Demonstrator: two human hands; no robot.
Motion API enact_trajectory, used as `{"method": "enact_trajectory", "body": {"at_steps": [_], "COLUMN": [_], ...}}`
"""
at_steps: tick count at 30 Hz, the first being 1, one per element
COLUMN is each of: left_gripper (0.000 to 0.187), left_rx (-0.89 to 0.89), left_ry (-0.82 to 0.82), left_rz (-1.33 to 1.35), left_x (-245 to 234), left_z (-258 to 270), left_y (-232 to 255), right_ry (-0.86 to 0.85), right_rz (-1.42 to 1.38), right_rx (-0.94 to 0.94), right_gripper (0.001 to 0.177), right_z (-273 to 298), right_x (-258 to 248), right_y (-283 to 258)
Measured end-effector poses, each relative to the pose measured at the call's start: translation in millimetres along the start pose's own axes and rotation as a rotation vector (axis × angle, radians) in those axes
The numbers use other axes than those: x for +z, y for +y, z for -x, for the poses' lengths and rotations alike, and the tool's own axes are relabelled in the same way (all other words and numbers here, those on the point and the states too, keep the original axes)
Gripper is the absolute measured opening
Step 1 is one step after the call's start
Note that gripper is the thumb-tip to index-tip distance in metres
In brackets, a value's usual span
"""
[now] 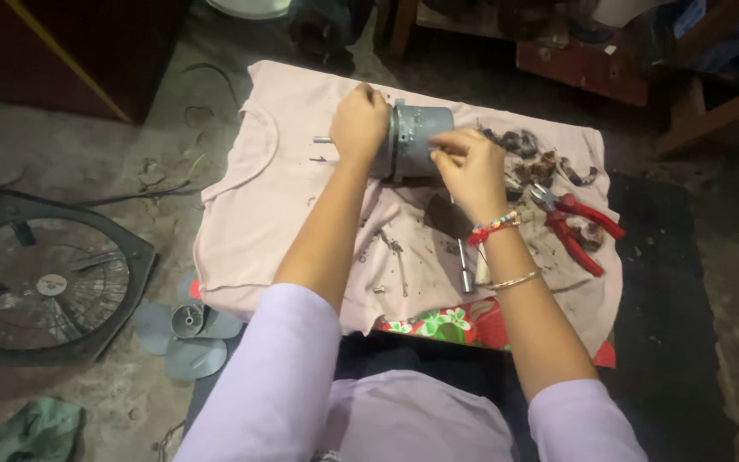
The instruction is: The person assembles a fan motor housing, placing the top casing onto the motor assembly, aligning the screw holes, and inserting multiple small screws into the side of the housing by hand.
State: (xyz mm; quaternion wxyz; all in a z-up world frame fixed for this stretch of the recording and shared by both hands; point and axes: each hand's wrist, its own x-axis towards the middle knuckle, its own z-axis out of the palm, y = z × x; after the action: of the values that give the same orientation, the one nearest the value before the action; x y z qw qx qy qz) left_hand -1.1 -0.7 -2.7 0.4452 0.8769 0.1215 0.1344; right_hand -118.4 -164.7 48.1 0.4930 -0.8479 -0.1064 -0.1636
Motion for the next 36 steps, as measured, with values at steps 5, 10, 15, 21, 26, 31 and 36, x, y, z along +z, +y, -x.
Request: {"method": "enact_trajectory", "body": {"at_steps": [5, 10, 15, 21, 26, 31, 36], "left_gripper": [0.032, 0.032, 0.032, 0.031, 0.031, 0.032, 0.044], "left_rx": [0.004, -0.033, -0.035, -0.064, -0.055, -0.056, 0.008], "left_ry": [0.021, 0.011, -0.004, -0.031, -0.007, -0.025, -0.294], "left_rz": [0.053, 0.036, 0.056, 0.063, 0.089, 0.065, 0.182], "left_x": [1.9, -0.6, -5.6, -14.0, -14.6, -6.4, 13.1], "left_z": [2.3, 2.4, 5.6, 10.3, 10.0, 7.1, -22.5], "left_y": [-2.2, 2.0, 4.3, 8.2, 9.4, 3.5, -25.1], "right_ry": [-0.009, -0.013, -0.052, -0.058, -0.121, -0.257, -0.325], "right_rz": [-0.010, 0.118, 0.212, 0.318, 0.473, 0.717, 0.684], "right_rx": [-0.021, -0.195, -0.308, -0.306, -0.348, -0.317, -0.169], "right_gripper": [0.020, 0.015, 0.013, 0.012, 0.012, 0.014, 0.020], "right_z": [-18.9, -22.8, -21.8, -21.1, -26.3, -41.7, -55.6], "right_x": [16.9, 19.8, 21.6, 24.9, 25.5, 30.7, 26.5], "right_y": [-16.1, -20.1, -21.6, -24.4, -33.3, -43.2, -49.9]}}
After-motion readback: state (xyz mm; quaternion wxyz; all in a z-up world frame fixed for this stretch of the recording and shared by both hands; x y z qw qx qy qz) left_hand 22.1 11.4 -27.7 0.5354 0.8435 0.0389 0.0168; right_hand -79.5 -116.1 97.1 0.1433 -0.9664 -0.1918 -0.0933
